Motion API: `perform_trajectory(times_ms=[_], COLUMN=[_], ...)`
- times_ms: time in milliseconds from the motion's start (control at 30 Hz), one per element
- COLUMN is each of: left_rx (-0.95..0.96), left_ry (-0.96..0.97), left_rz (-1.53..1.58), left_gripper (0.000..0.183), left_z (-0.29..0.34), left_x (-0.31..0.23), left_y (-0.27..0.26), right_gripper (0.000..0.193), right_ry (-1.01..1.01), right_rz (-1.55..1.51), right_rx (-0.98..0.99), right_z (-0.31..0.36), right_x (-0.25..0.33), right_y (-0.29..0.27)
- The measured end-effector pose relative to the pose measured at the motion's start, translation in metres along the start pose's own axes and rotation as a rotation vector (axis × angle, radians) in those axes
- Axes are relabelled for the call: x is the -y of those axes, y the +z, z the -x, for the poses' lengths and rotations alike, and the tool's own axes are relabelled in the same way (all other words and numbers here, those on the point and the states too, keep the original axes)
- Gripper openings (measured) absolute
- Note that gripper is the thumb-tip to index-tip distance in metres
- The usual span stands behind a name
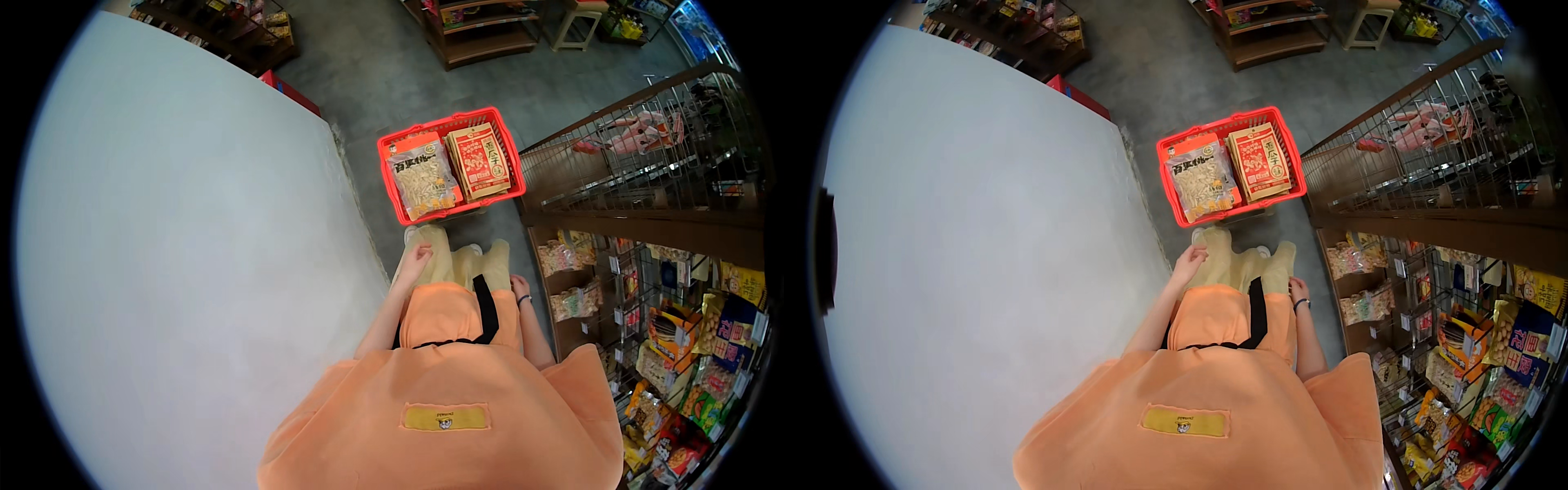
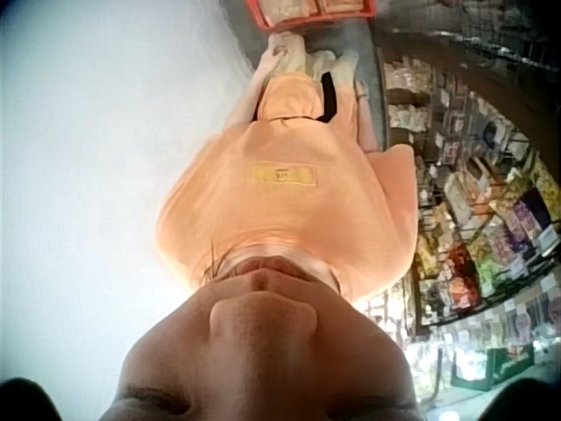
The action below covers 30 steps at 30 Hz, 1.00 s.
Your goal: The person restocks a shelf by taking snack bags from a red basket and hanging them onto display hooks by hand, then straightens the remaining snack bags inside the basket.
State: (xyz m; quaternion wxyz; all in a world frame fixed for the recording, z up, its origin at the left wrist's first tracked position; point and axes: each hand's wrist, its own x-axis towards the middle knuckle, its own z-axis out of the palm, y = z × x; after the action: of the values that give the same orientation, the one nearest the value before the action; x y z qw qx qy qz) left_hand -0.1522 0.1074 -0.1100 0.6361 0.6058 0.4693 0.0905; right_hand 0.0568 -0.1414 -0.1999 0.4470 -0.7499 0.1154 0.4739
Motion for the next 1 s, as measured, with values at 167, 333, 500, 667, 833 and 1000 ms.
perform_trajectory(times_ms=[167,333,500,667,833,1000], left_rx=[0.295,0.288,0.116,0.087,0.057,-0.027], left_ry=[-0.157,-0.254,-0.393,-0.494,-0.467,-0.458], left_rz=[-0.132,-0.175,-0.017,0.237,0.304,0.37], left_gripper=[0.032,0.03,0.027,0.029,0.035,0.047], left_z=[-0.009,-0.046,-0.083,-0.129,-0.175,-0.212], left_x=[0.023,0.04,0.018,-0.012,-0.055,-0.06], left_y=[-0.042,-0.099,-0.154,-0.173,-0.157,-0.138], right_gripper=[0.021,0.02,0.017,0.016,0.023,0.037], right_ry=[0.098,0.023,-0.265,-0.471,-0.553,-0.35], right_rz=[-0.089,-0.066,0.371,0.502,0.352,0.149], right_rx=[-0.067,-0.05,-0.126,-0.279,-0.324,-0.185], right_z=[0.016,0.013,0.052,0.058,0.0,-0.069], right_x=[0.036,0.022,0.046,0.112,0.169,0.213], right_y=[0.054,0.117,0.165,0.2,0.236,0.261])
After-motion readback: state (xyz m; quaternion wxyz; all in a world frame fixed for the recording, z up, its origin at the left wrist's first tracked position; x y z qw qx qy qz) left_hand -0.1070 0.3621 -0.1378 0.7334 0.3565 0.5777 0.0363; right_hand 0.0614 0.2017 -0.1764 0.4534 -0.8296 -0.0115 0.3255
